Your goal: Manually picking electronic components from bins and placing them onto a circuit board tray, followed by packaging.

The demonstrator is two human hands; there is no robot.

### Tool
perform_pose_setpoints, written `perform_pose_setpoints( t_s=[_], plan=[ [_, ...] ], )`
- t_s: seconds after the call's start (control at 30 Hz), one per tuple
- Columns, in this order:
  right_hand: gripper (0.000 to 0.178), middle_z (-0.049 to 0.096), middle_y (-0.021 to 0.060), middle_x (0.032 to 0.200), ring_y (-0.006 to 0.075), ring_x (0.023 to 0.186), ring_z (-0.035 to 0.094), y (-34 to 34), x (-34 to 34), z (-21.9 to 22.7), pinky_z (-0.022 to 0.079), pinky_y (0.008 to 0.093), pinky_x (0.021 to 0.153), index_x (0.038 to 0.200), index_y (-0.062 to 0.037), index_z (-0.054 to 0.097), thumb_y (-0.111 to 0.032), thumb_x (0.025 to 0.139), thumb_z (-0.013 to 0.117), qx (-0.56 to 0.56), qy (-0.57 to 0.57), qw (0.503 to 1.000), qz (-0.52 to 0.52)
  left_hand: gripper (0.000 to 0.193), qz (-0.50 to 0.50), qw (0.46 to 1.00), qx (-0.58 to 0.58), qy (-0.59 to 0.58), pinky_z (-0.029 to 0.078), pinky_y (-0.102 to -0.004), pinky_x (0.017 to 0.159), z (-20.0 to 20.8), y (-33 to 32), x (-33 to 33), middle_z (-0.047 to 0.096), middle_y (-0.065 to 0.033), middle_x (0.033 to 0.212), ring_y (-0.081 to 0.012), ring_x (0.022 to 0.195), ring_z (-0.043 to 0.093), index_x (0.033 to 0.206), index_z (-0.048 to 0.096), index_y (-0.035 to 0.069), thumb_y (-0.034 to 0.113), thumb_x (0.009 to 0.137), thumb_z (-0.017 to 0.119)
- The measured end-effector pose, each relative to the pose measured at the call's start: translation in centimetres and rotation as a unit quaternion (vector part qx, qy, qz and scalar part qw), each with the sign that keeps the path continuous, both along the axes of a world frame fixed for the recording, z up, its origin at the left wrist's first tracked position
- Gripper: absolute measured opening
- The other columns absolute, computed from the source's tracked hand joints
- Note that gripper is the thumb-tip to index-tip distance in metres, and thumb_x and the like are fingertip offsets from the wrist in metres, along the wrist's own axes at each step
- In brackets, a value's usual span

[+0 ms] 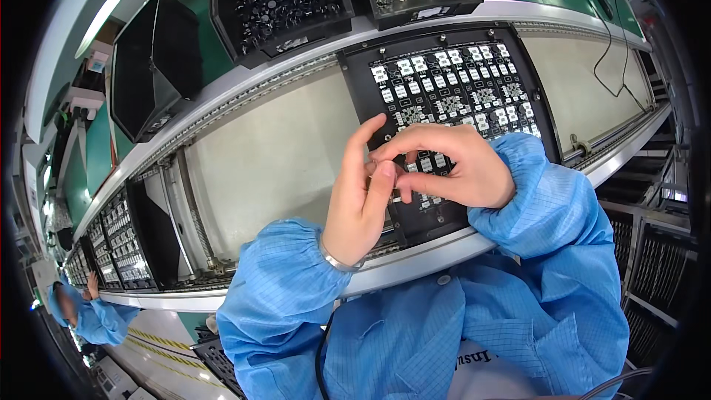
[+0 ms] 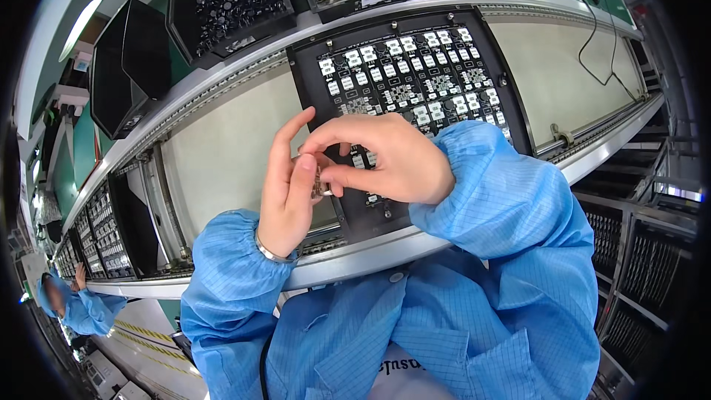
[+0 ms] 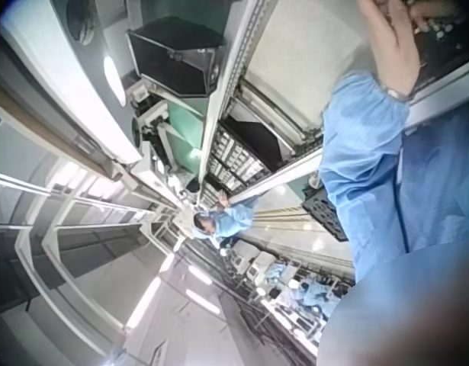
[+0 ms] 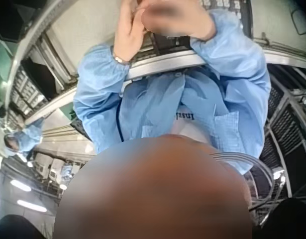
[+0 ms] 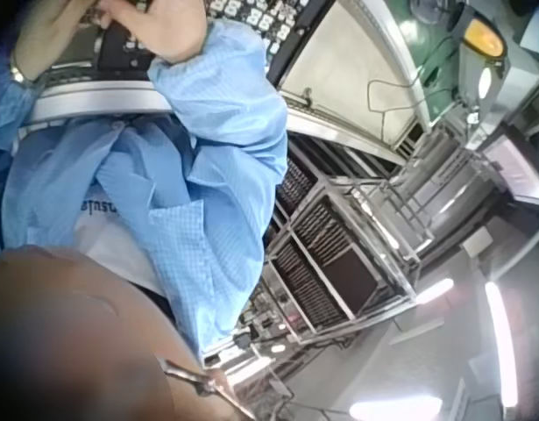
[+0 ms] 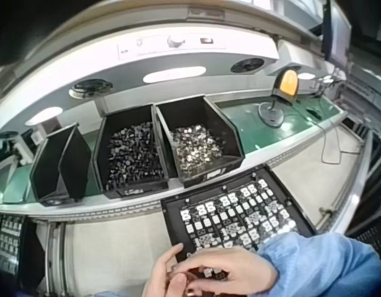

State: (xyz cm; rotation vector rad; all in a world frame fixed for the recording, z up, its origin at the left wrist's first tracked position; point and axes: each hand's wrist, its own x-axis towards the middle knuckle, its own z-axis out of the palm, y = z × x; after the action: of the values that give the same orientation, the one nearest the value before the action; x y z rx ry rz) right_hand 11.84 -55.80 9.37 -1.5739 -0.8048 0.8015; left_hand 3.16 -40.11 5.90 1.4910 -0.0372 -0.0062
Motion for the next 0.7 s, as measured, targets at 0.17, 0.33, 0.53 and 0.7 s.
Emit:
perform_pose_setpoints(
  t_s=[0.17, 0.33, 0.53, 0.7],
  plan=[
    [0.016, 0.063, 0.0134, 0.103, 0.0247, 0.090, 0.063, 0.0, 0.2, -1.4, 0.049, 0.0342, 0.079, 0.094, -0.0010, 0.064, 0.003, 0.078, 0.065, 0.091, -0.252, 0.963, -0.030, 0.040, 0.035, 0.999, -0.005, 0.039, 0.037, -0.0170, 0.055, 0.5, 0.0, 0.1, 0.061, -0.0071, 0.091, -0.0063, 0.069, 0.054, 0.136, 0.031, 0.006, 0.021, 0.100, 0.032],
    [0.012, 0.064, 0.0138, 0.100, 0.0251, 0.088, 0.063, -0.2, 0.3, -1.2, 0.049, 0.0335, 0.077, 0.089, -0.0014, 0.063, 0.002, 0.078, 0.066, 0.099, -0.217, 0.971, -0.031, 0.034, 0.062, 0.996, -0.014, 0.058, 0.037, -0.0188, 0.057, 0.8, 0.0, 0.0, 0.058, -0.0039, 0.074, -0.0049, 0.063, 0.048, 0.132, 0.036, 0.005, 0.018, 0.100, 0.034],
    [0.012, 0.063, 0.0137, 0.100, 0.0190, 0.088, 0.062, -1.5, 1.4, -1.0, 0.049, 0.0315, 0.080, 0.088, 0.0000, 0.061, 0.004, 0.077, 0.067, 0.108, -0.151, 0.981, -0.064, 0.025, 0.218, 0.960, -0.115, 0.130, 0.023, -0.0206, 0.041, 0.1, 0.6, 1.1, 0.055, -0.0048, 0.069, -0.0038, 0.047, 0.033, 0.102, 0.046, 0.008, 0.029, 0.100, 0.033],
    [0.024, 0.058, 0.0153, 0.105, 0.0174, 0.088, 0.058, -3.3, 3.9, 1.8, 0.049, 0.0307, 0.080, 0.102, 0.0052, 0.060, 0.012, 0.079, 0.058, 0.157, -0.182, 0.963, -0.122, 0.022, 0.232, 0.909, -0.245, 0.245, 0.022, -0.0220, 0.039, -2.4, -0.3, 1.0, 0.051, -0.0028, 0.066, -0.0068, 0.041, 0.028, 0.095, 0.047, 0.010, 0.030, 0.098, 0.037]
  ],
)
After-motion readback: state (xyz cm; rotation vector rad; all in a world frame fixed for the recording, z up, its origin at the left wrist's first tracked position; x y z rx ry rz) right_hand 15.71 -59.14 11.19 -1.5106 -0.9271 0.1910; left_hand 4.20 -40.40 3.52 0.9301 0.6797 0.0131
